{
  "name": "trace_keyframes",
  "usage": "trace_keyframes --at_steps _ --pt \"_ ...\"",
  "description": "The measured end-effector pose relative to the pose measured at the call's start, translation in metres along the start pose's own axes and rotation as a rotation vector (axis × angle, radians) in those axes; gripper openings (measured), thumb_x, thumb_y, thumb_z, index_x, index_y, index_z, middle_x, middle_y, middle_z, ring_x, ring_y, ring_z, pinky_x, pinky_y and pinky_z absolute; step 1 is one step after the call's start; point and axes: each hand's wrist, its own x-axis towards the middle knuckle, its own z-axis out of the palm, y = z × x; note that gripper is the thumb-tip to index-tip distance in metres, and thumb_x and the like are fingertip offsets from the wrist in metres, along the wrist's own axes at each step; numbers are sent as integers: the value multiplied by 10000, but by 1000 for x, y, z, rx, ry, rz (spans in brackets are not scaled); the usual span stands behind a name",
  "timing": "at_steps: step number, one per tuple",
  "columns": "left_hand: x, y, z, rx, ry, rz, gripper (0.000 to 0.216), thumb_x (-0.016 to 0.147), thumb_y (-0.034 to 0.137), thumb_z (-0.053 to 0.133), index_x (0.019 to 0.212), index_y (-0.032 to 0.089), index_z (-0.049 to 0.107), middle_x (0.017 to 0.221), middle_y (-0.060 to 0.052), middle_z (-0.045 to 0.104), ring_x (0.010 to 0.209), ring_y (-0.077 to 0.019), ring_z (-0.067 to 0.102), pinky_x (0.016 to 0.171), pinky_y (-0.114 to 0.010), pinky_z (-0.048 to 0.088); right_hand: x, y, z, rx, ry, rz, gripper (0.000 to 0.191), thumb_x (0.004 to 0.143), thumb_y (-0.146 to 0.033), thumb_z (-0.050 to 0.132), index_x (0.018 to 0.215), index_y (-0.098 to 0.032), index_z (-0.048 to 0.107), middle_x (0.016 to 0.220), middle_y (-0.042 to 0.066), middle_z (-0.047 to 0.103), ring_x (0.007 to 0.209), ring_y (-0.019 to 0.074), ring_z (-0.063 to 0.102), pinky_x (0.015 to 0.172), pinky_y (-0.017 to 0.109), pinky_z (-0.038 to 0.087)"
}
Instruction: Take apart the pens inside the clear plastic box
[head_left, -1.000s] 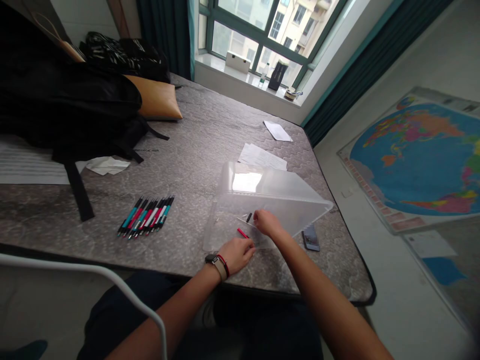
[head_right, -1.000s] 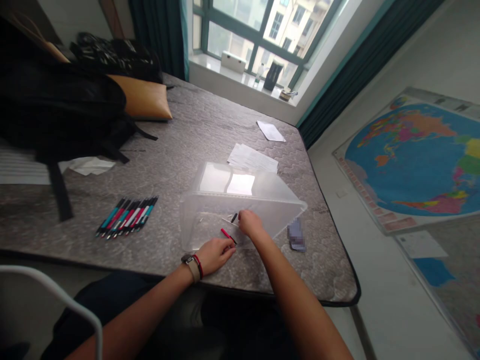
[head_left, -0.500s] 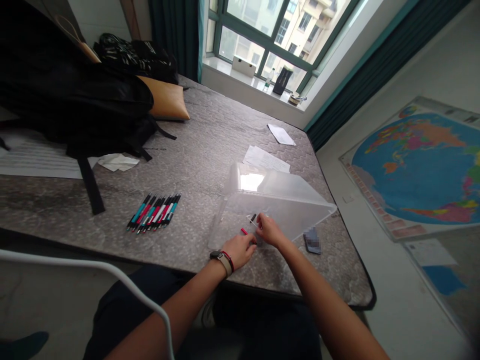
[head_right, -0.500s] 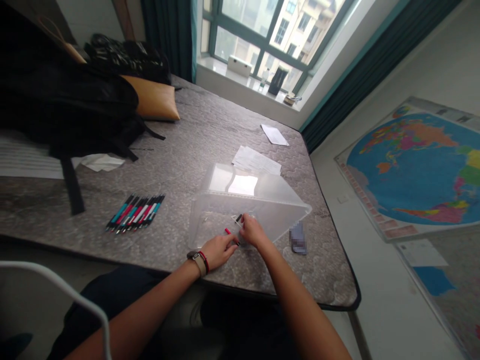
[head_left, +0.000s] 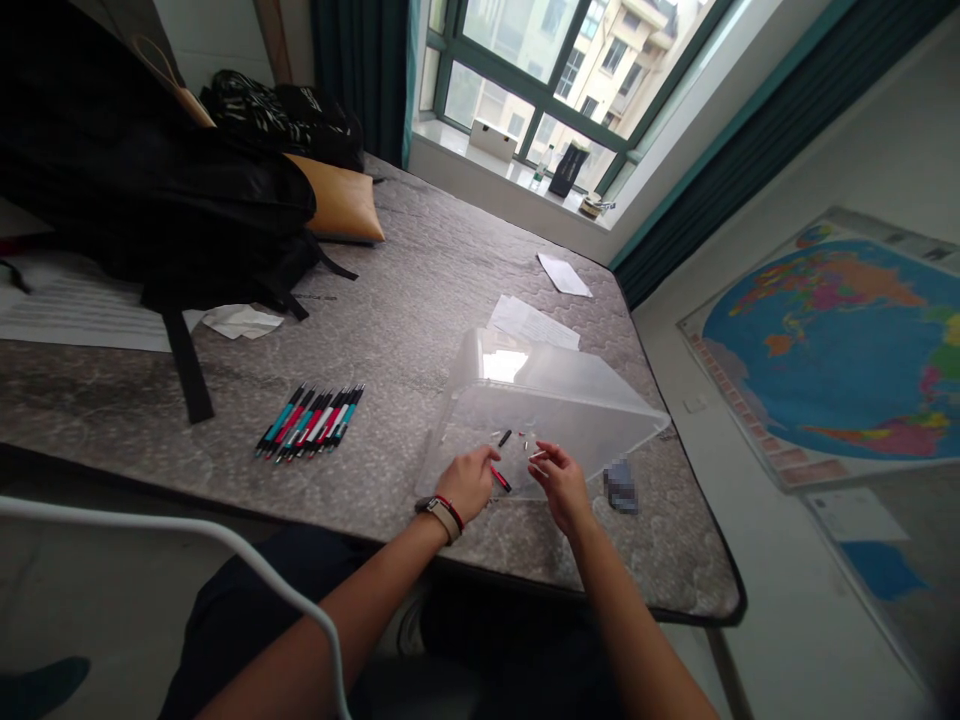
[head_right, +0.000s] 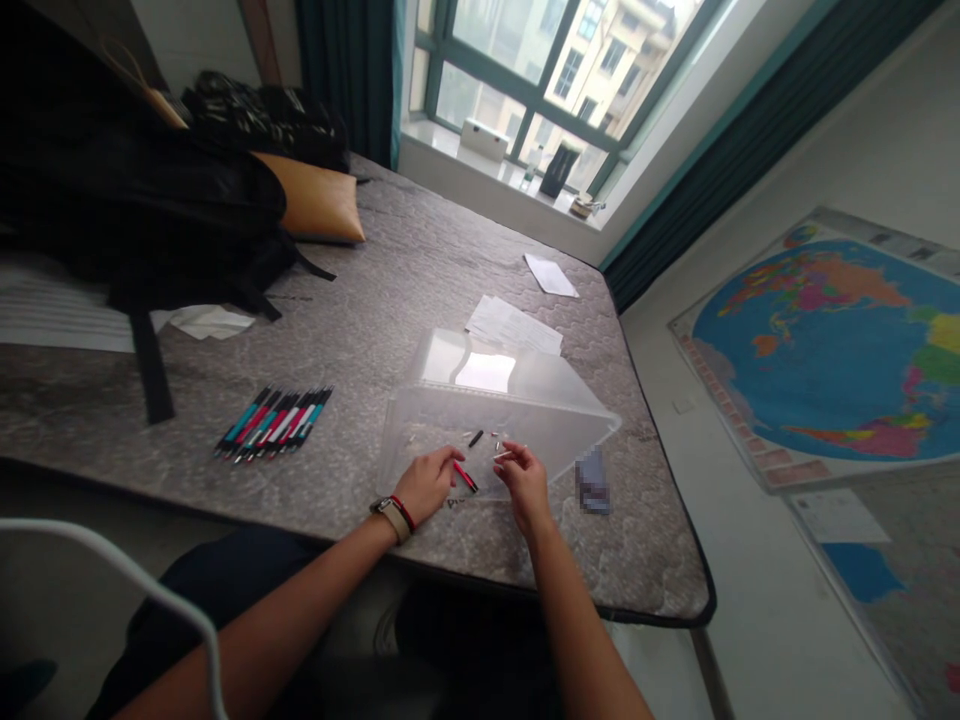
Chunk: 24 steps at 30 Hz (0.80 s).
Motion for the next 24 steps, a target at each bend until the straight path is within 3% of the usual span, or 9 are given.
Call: trace_keyframes --at_steps 3,5,8,12,16,20,24 --pt "4 1 -4 -188 147 7 330 949 249 326 1103 209 615 751 -14 674 693 -149 632 705 -253 462 -2 6 5 -169 40 -89 361 685 -400 705 961 -176 643 798 26 651 718 172 623 695 327 524" --pt "7 1 -7 -296 216 14 332 963 284 304 1105 201 593 769 -10 669 628 -129 607 661 -243 462 -7 10 10 -373 22 -186 313 783 -456 628 929 -179 646 798 39 667 731 189 630 704 332 509" --pt "9 0 -8 -396 258 2 359 980 355 283 1101 192 579 793 -14 667 563 -113 572 602 -235 456 -21 15 19 -680 -57 -363 281 927 -398 464 905 -197 658 866 68 692 827 216 639 791 351 477" --pt "11 -3 -9 -377 270 -30 450 996 434 221 1082 191 590 765 -17 664 605 -128 596 648 -249 469 -33 22 26 -883 -129 -475 184 893 -289 524 975 -191 656 946 89 683 887 233 629 834 356 467" --pt "12 -8 -6 -233 169 -62 401 983 431 299 1017 196 623 740 -28 673 742 -168 644 736 -272 466 -33 27 24 -891 -122 -452 150 847 -240 559 947 -182 656 909 80 691 848 230 636 802 347 478" --pt "11 -14 2 -24 15 -113 313 907 408 480 1042 179 647 843 -73 711 822 -211 662 758 -295 463 -30 24 16 -791 14 -419 189 840 -293 576 972 -178 649 898 78 698 766 212 642 751 336 492" --pt "9 -17 13 -88 -106 -9 393 929 474 426 1066 193 665 958 -71 723 907 -207 665 804 -290 470 -35 17 17 -718 28 -447 235 855 -323 575 1032 -182 635 932 79 690 777 201 642 726 321 509"
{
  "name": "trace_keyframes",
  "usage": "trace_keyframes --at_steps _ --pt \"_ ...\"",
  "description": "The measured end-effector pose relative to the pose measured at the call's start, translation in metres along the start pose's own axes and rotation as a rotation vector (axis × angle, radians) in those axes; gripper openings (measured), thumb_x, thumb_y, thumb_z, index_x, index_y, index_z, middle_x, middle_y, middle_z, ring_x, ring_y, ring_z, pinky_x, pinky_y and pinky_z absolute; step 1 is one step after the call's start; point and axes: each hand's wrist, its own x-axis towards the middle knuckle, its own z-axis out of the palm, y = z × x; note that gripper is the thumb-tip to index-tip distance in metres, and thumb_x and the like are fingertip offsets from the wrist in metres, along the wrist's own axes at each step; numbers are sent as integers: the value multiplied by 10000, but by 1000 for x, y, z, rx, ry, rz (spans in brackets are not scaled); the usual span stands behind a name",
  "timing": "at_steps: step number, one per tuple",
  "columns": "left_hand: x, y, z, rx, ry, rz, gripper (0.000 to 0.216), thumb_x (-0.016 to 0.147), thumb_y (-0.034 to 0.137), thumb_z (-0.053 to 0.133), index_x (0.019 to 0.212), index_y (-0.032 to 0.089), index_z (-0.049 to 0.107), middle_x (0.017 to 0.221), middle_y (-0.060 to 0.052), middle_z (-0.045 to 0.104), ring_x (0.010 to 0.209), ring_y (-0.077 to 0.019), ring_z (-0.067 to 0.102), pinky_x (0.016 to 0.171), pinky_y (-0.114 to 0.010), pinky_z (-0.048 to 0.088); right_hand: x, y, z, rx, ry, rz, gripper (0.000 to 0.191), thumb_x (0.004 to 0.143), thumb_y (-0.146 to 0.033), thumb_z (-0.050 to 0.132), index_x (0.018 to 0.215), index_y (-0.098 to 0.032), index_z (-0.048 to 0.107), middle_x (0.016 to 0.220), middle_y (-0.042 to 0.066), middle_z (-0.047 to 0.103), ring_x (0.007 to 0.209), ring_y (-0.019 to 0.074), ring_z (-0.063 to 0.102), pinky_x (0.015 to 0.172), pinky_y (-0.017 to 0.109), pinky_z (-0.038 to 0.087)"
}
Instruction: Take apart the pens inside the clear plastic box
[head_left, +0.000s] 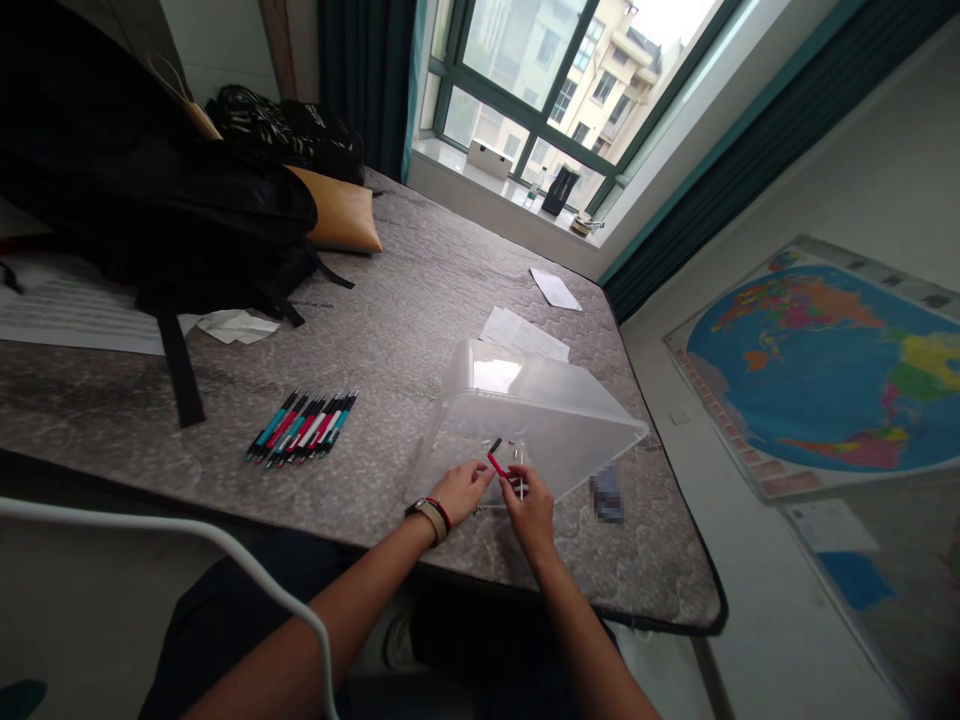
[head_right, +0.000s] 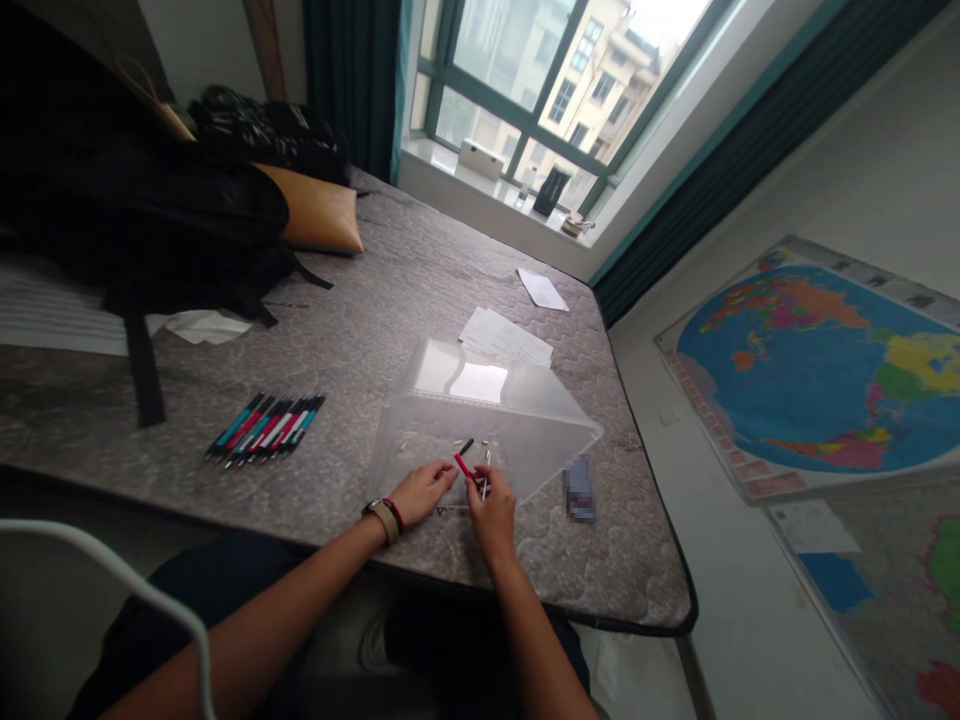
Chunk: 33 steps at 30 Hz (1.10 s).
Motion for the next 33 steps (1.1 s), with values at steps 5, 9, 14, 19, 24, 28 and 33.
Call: trace_keyframes --at_steps 5,9,14,19,24,28,33 --pt "-1 3 10 -140 60 -19 329 940 406 417 960 179 654 948 -53 723 891 -182 659 793 -268 478 -9 -19 6 32 -59 -83 185 887 -301 538 1004 -197 637 937 82 677 815 201 639 715 315 525" --pt "-3 10 7 -199 154 -50 228 928 331 443 888 190 618 921 -39 718 856 -161 654 760 -243 467 -14 -18 6 21 -124 -104 391 827 -195 530 1216 -201 570 1111 104 661 946 220 644 752 325 541" --pt "-8 19 -3 -157 244 -62 221 933 246 377 813 206 559 765 -13 667 743 -148 618 702 -240 425 -4 6 -8 -127 -71 32 439 794 -110 427 1195 -176 591 1050 101 696 944 231 664 823 364 520" --pt "-12 24 -5 -92 258 -31 204 912 240 396 798 209 561 751 -11 641 721 -149 581 679 -242 397 14 17 -13 -253 -296 -35 486 762 -34 425 1179 -173 633 979 80 711 916 208 668 895 342 485" --pt "-13 28 -6 -96 265 16 204 899 220 423 763 191 572 739 -14 634 707 -144 565 673 -243 371 43 -2 -18 -423 -395 -82 438 793 -61 474 1175 -173 658 1072 109 706 945 216 662 893 324 461" --pt "-19 33 -1 -77 218 94 250 916 270 434 705 185 538 638 13 559 618 -125 499 598 -243 299 78 -28 -21 -504 -474 -177 294 860 -173 506 1094 -182 684 974 75 721 890 189 657 850 280 449" --pt "-30 41 3 -41 182 221 343 918 336 458 610 185 445 520 46 397 510 -99 376 539 -273 199 112 -57 13 -485 -704 -394 260 870 -233 580 1113 -231 673 955 24 727 864 155 657 807 232 447"
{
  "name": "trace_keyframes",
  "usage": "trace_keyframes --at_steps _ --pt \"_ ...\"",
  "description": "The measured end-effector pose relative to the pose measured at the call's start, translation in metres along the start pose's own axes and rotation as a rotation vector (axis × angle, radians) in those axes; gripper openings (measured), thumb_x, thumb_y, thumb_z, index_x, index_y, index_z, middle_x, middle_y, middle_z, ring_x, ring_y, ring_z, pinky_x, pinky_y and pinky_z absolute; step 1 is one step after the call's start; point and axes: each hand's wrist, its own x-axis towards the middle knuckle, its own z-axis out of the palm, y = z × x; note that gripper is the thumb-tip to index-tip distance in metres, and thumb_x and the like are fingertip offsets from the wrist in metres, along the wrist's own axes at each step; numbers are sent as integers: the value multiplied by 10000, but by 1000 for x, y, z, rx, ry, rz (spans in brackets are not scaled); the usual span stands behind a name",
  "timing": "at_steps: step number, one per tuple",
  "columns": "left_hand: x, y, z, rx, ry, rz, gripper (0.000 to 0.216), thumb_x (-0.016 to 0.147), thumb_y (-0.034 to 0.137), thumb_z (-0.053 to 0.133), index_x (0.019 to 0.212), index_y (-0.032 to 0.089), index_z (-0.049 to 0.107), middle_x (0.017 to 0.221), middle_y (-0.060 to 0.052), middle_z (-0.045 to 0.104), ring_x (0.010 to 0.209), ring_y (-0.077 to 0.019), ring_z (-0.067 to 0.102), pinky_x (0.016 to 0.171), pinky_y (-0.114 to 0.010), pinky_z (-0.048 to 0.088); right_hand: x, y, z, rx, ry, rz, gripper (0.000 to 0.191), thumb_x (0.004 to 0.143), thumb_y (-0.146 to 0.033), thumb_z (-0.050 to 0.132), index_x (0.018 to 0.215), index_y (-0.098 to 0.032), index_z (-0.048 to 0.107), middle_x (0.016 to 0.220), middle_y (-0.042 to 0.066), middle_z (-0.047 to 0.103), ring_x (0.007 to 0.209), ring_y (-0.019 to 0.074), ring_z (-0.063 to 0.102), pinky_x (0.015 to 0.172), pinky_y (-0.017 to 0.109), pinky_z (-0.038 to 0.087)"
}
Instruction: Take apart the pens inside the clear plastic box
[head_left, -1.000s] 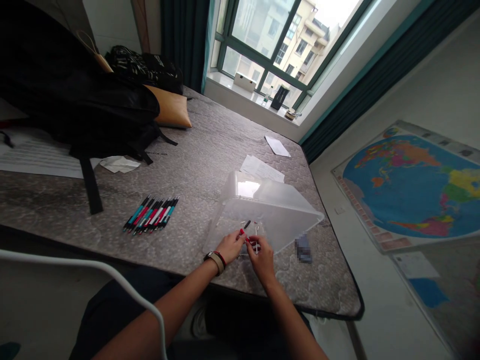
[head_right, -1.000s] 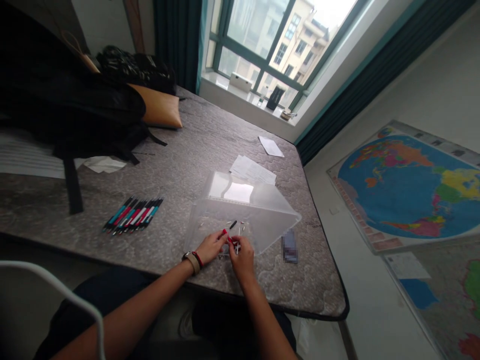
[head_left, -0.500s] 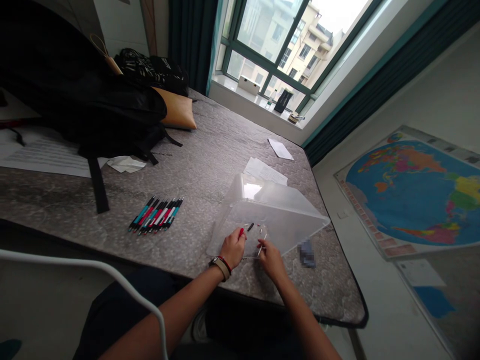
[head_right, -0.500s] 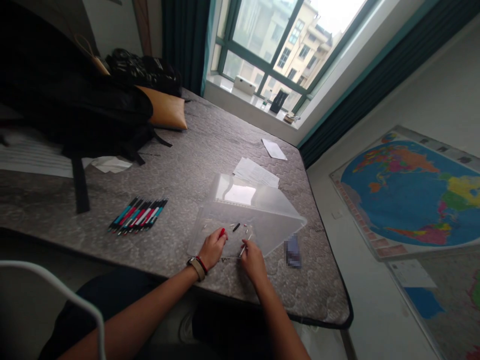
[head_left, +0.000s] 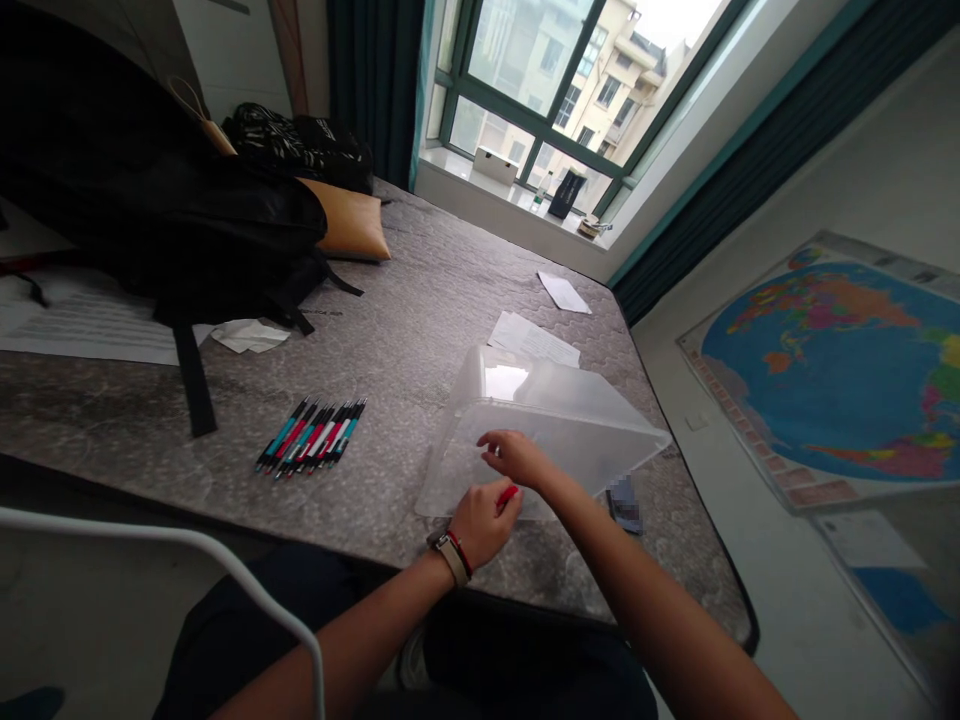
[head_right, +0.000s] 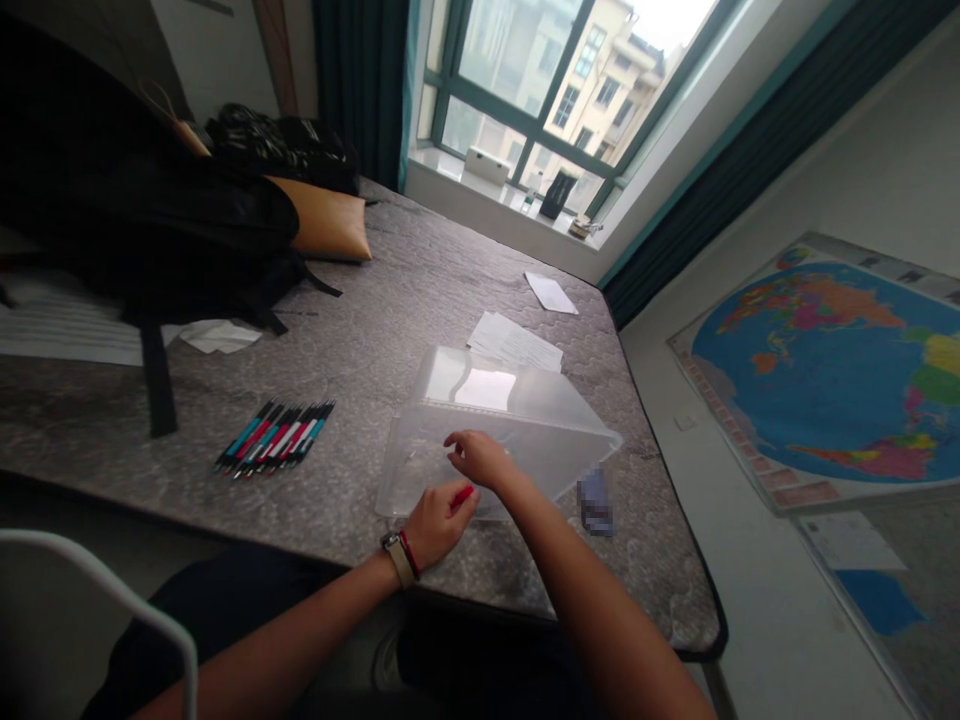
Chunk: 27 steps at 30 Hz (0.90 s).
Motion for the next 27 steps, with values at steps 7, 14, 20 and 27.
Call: trace_keyframes --at_steps 7,14,20,27 --pt "7 -2 -7 -32 149 0 350 944 350 427 635 184 431 550 51 396 529 -94 370 549 -263 221 21 2 19 -221 -87 279 231 881 -162 553 1073 -158 682 1046 154 706 978 246 665 813 307 473" --pt "11 -7 -7 -45 174 -29 354 938 366 448 636 181 454 561 51 404 550 -96 374 555 -255 233 -1 23 25 -256 -84 333 212 920 -242 521 1020 -177 697 1078 135 702 1011 244 661 824 296 480" --pt "1 -10 7 -80 101 -47 393 943 409 440 624 181 426 549 58 377 540 -93 359 549 -255 222 10 20 31 -241 -89 335 205 908 -198 519 975 -141 705 1044 177 707 972 257 676 822 315 474" --pt "3 -18 17 -77 54 -83 375 928 413 459 642 173 492 556 49 441 544 -98 387 552 -256 224 -3 20 43 -154 33 409 210 908 -195 494 1036 -138 651 1005 157 716 929 225 674 787 292 458"
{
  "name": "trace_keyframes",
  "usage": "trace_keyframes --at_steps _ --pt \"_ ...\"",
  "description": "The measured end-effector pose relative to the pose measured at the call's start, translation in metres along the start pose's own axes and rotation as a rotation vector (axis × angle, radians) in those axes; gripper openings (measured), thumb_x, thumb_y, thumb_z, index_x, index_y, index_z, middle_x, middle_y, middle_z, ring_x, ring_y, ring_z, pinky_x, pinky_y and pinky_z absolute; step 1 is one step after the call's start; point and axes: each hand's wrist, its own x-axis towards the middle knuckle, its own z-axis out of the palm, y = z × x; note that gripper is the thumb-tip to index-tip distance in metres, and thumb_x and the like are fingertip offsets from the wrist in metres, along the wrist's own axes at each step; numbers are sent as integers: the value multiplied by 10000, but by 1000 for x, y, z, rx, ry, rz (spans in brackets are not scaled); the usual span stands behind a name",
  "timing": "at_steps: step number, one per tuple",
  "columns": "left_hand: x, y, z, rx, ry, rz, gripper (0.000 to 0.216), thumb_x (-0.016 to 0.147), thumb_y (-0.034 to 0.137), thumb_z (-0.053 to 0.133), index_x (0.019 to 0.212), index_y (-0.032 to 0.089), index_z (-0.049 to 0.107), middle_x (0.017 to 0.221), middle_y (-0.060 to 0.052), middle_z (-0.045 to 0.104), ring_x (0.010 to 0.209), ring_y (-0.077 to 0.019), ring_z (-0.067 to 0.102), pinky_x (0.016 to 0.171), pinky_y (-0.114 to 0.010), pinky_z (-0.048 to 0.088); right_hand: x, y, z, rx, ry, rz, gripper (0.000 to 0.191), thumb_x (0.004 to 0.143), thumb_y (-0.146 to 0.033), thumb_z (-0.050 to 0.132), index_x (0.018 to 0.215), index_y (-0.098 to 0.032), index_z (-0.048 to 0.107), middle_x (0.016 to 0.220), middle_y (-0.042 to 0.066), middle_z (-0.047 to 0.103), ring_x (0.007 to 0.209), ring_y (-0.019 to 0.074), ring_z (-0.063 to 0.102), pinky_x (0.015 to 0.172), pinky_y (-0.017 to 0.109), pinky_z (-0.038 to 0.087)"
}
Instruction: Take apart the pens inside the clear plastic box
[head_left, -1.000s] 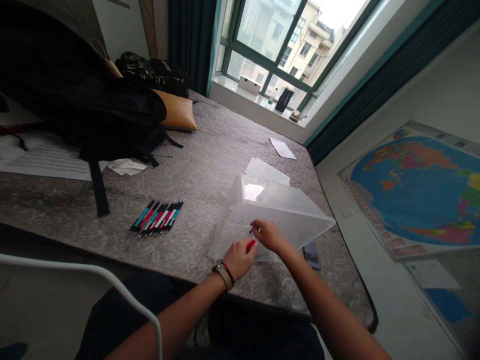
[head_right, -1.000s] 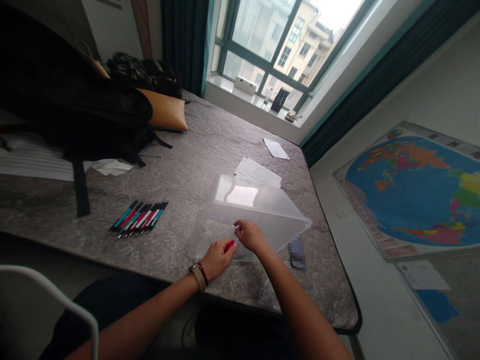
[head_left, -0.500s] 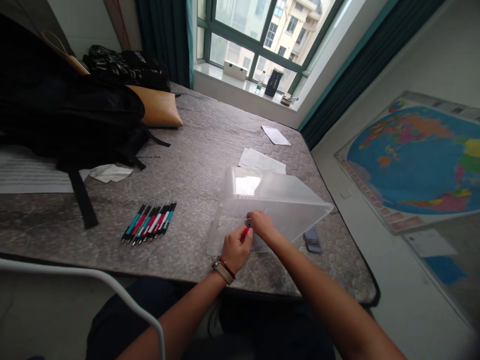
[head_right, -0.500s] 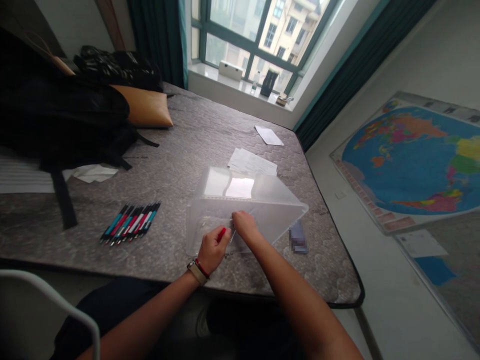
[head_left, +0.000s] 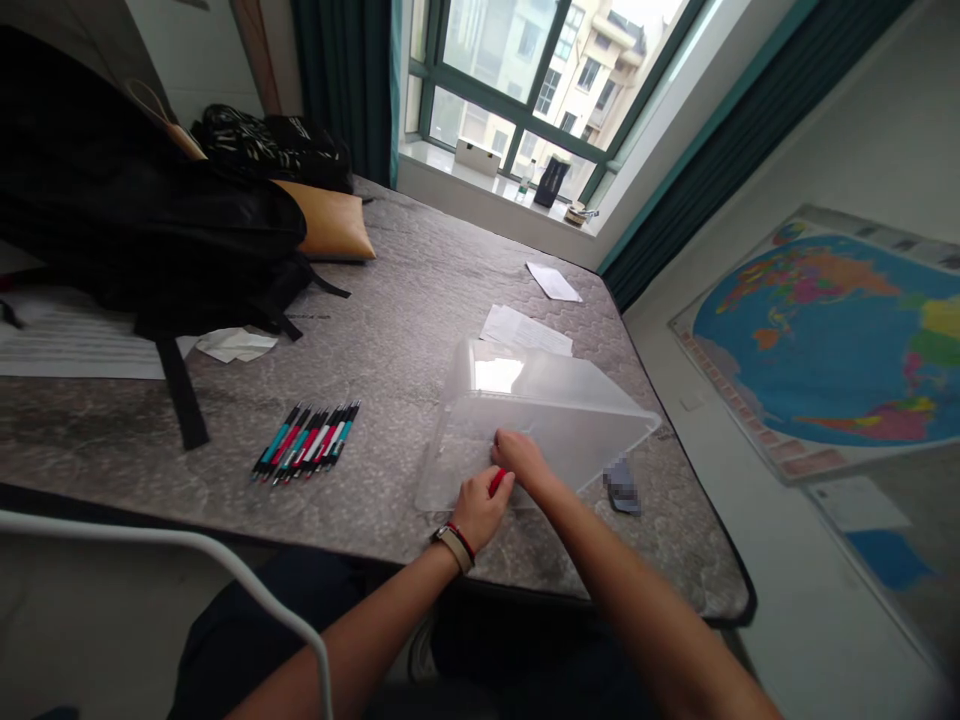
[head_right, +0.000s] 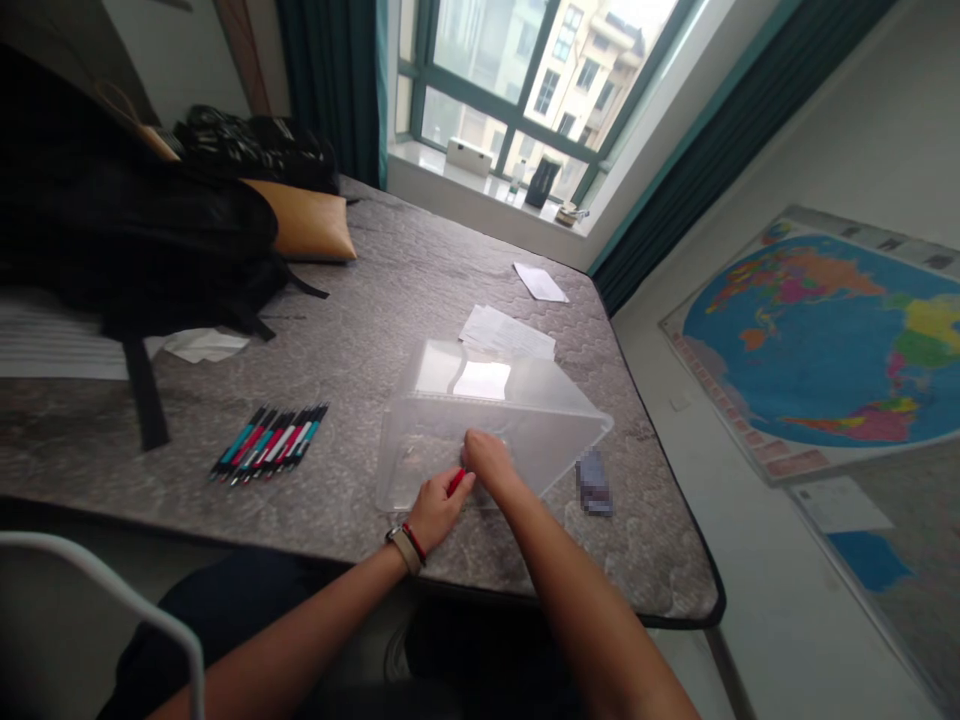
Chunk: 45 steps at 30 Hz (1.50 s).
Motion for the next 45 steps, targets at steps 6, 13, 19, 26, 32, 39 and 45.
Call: trace_keyframes --at_steps 6,13,19,26,32,39,45 --pt "11 -2 -11 -62 70 -48 170 862 339 560 846 174 597 593 65 459 554 -97 430 559 -222 296 -29 7 10 705 208 123 198 878 -356 526 856 -170 590 677 19 622 599 139 567 565 234 405" --pt "14 3 -21 -38 -1 64 368 815 243 611 1182 224 611 568 94 389 521 -96 414 549 -213 306 -78 -7 13 1844 29 145 317 745 -410 707 873 -202 505 515 -115 382 401 47 271 408 176 172" --pt "10 5 -21 9 -48 137 248 867 271 560 1067 207 693 609 57 510 565 -103 442 582 -221 320 -89 -7 7 1859 -43 137 225 749 -345 654 827 -195 504 524 -111 355 417 56 290 416 182 187" --pt "11 7 -21 16 -64 153 210 869 332 580 976 190 692 600 53 517 559 -102 444 566 -218 328 -99 0 -6 1579 88 110 171 783 -342 587 790 -203 486 535 -83 441 436 82 366 434 202 276" --pt "8 20 -32 -6 65 249 262 811 319 637 640 184 493 631 37 476 608 -106 441 603 -227 356 -136 -19 -56 895 469 -168 52 855 -252 565 856 -201 566 675 -31 515 588 113 481 564 235 382" --pt "8 23 -36 -22 96 239 304 766 240 573 574 210 340 587 39 407 580 -113 390 573 -243 324 -154 -39 -71 685 514 -314 73 887 -215 524 935 -213 578 714 -9 545 622 127 512 602 247 405" --pt "10 17 -34 45 141 189 276 763 218 554 573 208 354 573 44 396 570 -116 367 557 -248 291 -148 -42 -68 583 534 -336 63 899 -202 509 922 -212 567 712 0 548 632 137 522 604 244 400"
